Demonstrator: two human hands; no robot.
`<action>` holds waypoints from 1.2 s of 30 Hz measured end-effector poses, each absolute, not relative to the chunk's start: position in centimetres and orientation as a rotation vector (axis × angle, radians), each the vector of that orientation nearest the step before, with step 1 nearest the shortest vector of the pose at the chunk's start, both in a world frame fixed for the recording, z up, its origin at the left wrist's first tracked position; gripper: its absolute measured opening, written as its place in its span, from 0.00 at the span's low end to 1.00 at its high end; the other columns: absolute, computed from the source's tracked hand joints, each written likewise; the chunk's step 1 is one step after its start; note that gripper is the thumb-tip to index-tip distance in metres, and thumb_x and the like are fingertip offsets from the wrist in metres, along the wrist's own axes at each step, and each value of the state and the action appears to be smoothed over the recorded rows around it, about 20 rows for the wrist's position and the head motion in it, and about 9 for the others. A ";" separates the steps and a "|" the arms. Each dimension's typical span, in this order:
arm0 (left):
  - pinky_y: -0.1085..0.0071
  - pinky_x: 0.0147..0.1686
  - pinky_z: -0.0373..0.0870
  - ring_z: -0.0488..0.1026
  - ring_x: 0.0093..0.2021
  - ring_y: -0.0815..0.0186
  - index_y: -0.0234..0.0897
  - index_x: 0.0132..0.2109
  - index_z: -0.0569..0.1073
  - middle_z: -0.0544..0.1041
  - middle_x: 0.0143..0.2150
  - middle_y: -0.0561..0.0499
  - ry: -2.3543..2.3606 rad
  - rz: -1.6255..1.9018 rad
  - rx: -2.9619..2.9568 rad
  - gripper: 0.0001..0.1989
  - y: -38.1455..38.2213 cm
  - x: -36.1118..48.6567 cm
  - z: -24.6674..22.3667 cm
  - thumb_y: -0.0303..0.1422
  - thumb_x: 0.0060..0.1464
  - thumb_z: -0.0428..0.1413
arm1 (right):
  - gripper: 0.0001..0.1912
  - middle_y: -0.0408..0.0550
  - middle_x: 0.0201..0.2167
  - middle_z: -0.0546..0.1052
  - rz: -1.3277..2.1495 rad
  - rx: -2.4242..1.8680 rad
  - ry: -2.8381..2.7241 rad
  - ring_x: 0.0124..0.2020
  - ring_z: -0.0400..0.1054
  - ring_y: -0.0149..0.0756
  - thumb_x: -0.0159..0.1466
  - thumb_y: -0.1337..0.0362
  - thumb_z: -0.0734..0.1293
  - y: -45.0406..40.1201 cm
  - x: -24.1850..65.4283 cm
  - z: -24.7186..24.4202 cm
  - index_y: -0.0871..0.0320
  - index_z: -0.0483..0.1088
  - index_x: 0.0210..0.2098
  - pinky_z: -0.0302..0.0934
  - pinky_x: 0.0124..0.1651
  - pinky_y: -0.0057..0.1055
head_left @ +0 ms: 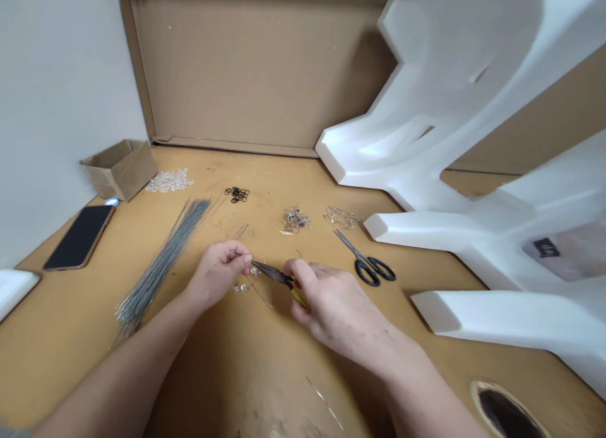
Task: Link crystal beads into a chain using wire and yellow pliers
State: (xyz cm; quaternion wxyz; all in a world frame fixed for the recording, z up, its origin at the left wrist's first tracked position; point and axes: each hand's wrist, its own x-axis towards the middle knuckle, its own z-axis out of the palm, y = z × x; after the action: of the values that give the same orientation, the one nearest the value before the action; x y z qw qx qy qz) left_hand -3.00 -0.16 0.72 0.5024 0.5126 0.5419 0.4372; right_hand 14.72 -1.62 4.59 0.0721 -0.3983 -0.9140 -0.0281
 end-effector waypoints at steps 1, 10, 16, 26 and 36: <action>0.78 0.19 0.53 0.57 0.17 0.76 0.34 0.21 0.66 0.67 0.17 0.57 1.307 1.054 1.240 0.06 -0.2 -3.0 0.7 0.29 0.42 0.51 | 0.11 0.49 0.23 0.71 -0.085 -1.199 -2.753 0.23 0.61 0.33 0.49 0.75 0.56 -1.6 14.7 4.6 0.62 0.60 0.33 0.51 0.25 0.27; 0.78 0.18 0.52 0.56 0.17 0.76 0.34 0.21 0.66 0.67 0.17 0.57 1.303 1.043 1.246 0.06 -0.2 -3.1 0.7 0.30 0.42 0.51 | 0.12 0.49 0.23 0.71 -0.051 -1.208 -2.776 0.22 0.61 0.33 0.49 0.75 0.55 -1.8 14.7 4.8 0.62 0.60 0.34 0.51 0.25 0.28; 0.78 0.19 0.53 0.57 0.17 0.76 0.34 0.21 0.66 0.67 0.18 0.56 1.268 1.051 1.255 0.06 -0.2 -3.2 0.5 0.31 0.43 0.51 | 0.12 0.48 0.22 0.70 -0.031 -1.218 -2.772 0.22 0.59 0.32 0.49 0.75 0.55 -1.8 14.8 4.8 0.62 0.59 0.33 0.50 0.25 0.27; 0.78 0.19 0.54 0.59 0.18 0.76 0.34 0.23 0.68 0.69 0.18 0.56 1.134 1.080 1.157 0.06 0.1 -3.4 0.0 0.33 0.42 0.54 | 0.11 0.44 0.19 0.67 0.066 -1.236 -2.733 0.20 0.57 0.30 0.50 0.73 0.55 -1.7 15.0 4.9 0.61 0.58 0.34 0.49 0.24 0.26; 0.77 0.22 0.59 0.65 0.20 0.75 0.33 0.25 0.70 0.70 0.19 0.56 1.044 1.031 1.025 0.11 -0.1 -3.7 1.0 0.29 0.28 0.62 | 0.12 0.39 0.17 0.63 0.343 -1.227 -2.650 0.18 0.53 0.26 0.49 0.74 0.55 -1.8 15.2 5.3 0.59 0.57 0.33 0.46 0.23 0.25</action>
State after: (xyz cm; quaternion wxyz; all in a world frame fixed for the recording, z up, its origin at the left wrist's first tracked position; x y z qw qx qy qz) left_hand -3.68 -0.09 0.97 0.6258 0.4467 0.4550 0.4493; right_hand 15.23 -1.76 5.34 0.1004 -0.4150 -0.8968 0.1160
